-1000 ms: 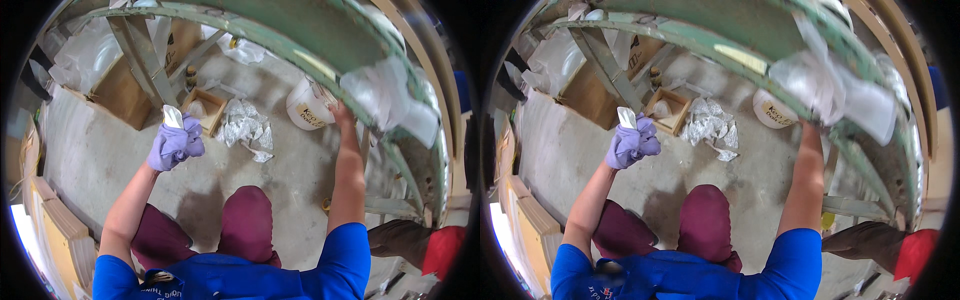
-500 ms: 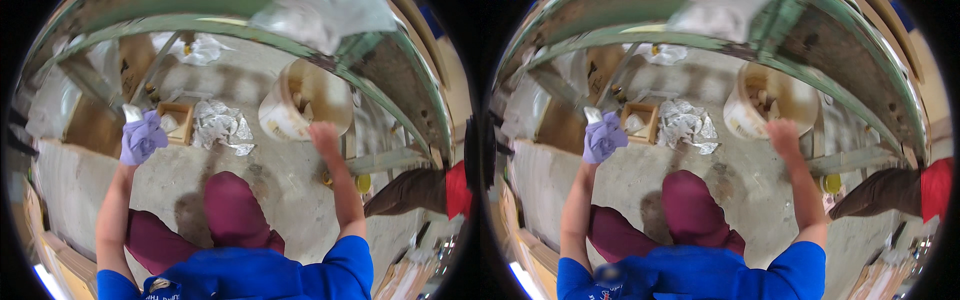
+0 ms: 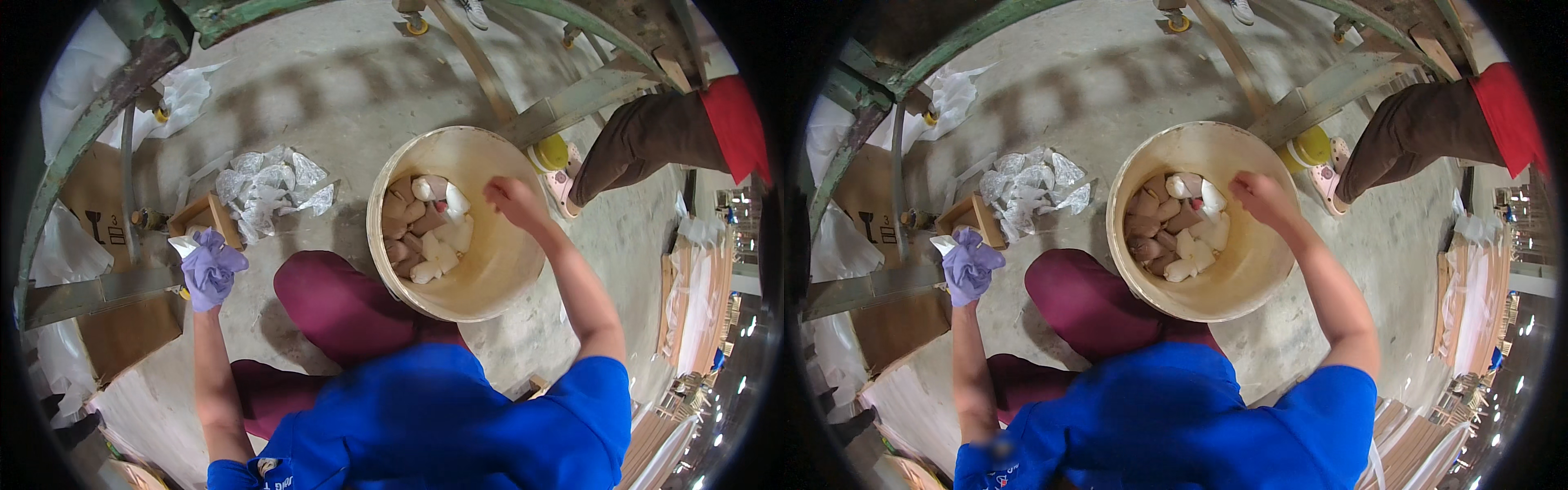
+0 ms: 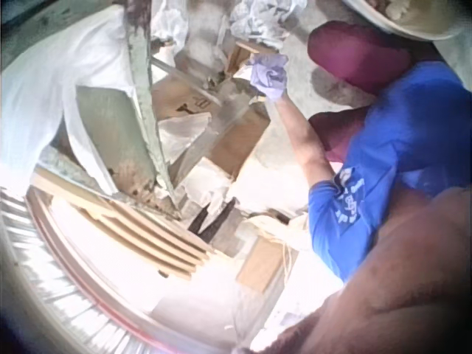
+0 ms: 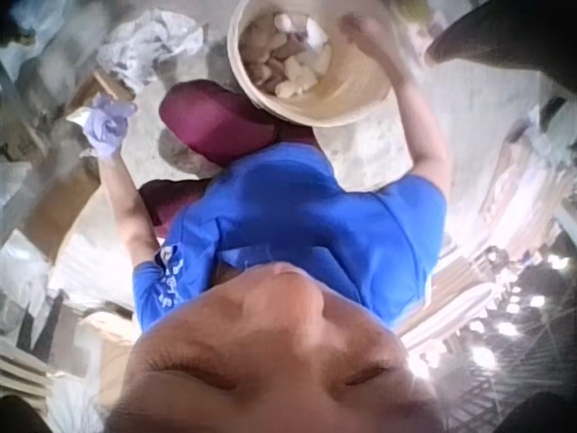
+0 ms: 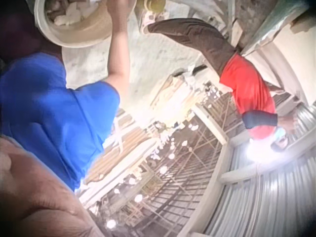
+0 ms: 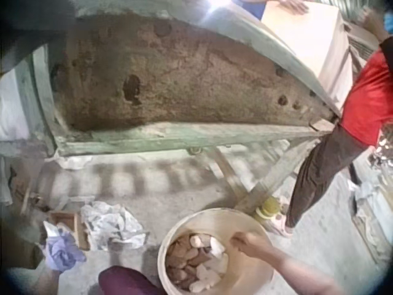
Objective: The person wipes the surface of a large wooden panel with a cloth and a white pad. They then move to a bucket, pick up white pads, and wipe them with a cloth before placing them into a small wooden box.
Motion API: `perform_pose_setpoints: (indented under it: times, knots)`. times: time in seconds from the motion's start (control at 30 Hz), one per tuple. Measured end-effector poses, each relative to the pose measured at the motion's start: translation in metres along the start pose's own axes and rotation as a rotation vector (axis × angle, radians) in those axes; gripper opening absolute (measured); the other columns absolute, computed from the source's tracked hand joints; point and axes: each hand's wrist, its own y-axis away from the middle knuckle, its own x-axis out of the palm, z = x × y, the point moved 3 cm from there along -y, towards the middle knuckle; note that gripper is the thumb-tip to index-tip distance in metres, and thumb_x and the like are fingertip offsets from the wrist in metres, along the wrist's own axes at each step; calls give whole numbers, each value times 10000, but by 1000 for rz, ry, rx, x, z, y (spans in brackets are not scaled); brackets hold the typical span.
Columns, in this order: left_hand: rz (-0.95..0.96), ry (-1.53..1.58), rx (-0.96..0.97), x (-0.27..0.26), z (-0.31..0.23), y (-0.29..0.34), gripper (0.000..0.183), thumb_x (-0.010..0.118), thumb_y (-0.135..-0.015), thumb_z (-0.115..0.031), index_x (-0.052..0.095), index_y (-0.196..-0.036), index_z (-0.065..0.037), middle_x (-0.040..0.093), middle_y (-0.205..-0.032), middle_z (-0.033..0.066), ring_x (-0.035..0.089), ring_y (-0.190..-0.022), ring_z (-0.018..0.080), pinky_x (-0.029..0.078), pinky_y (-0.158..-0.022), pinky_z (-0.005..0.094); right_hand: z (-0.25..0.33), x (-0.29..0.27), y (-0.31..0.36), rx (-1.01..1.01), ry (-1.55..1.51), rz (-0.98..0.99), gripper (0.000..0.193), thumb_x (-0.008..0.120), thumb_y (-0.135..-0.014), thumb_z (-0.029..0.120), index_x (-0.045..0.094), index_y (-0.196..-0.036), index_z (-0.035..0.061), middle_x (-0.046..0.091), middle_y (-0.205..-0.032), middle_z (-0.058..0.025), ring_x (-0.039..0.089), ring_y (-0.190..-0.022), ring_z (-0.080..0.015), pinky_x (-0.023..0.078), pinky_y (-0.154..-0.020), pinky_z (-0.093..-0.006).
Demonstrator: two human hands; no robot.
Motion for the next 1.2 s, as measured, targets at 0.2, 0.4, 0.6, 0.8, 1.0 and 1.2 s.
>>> perform_pose_setpoints:
  times: [0.2, 0.4, 0.6, 0.8, 1.0, 1.2]
  knots:
    - [-50, 42, -20, 10, 26, 14, 411, 554, -885, -140, 443, -1259, -13, 554, -1178, 91, 556, -1030, 177, 454, -882, 332, -22, 96, -78, -268, 447, 172, 269, 554, -819, 152, 571, -1077, 76, 583, -1075, -123, 586, -978, -310, 473, -816, -434]
    - [-88, -100, -150, -6, 33, 52, 471, 568, -876, -88, 385, -1307, -32, 523, -1188, 94, 525, -1019, 194, 469, -837, 339, -24, 151, -108, -268, 699, 134, 338, 550, -806, 108, 503, -1137, 65, 529, -1130, -150, 600, -966, -326, 495, -823, -445]
    - [-45, -376, -89, -7, 34, 51, 497, 584, -875, -106, 370, -1311, -2, 546, -1178, 115, 540, -1046, 189, 474, -854, 331, -30, 151, -112, -320, 654, -4, 282, 587, -762, 78, 518, -1033, 45, 559, -999, -179, 629, -811, -347, 513, -737, -437]
    - [-154, -157, -170, -11, 41, 57, 474, 578, -890, -131, 388, -1301, 8, 557, -1141, 101, 551, -987, 162, 479, -830, 294, -26, 120, -103, -325, 495, 257, 223, 552, -755, 35, 551, -979, 36, 594, -928, -196, 623, -816, -353, 492, -723, -456]
    - [-5, -273, -175, 2, 48, 41, 415, 596, -889, -185, 474, -1220, 33, 578, -1043, 86, 571, -794, 125, 487, -670, 241, -54, 101, -96, -403, 232, 205, 247, 561, -709, -16, 551, -945, 57, 587, -833, -160, 587, -786, -289, 476, -711, -370]
    - [47, -725, -518, -17, 56, 19, 322, 644, -858, -230, 599, -1097, -19, 601, -773, 10, 532, -587, 49, 426, -479, 189, -67, 76, -89, -44, -169, 153, 250, 582, -770, 2, 567, -1014, 55, 555, -794, -42, 543, -721, -177, 465, -679, -315]
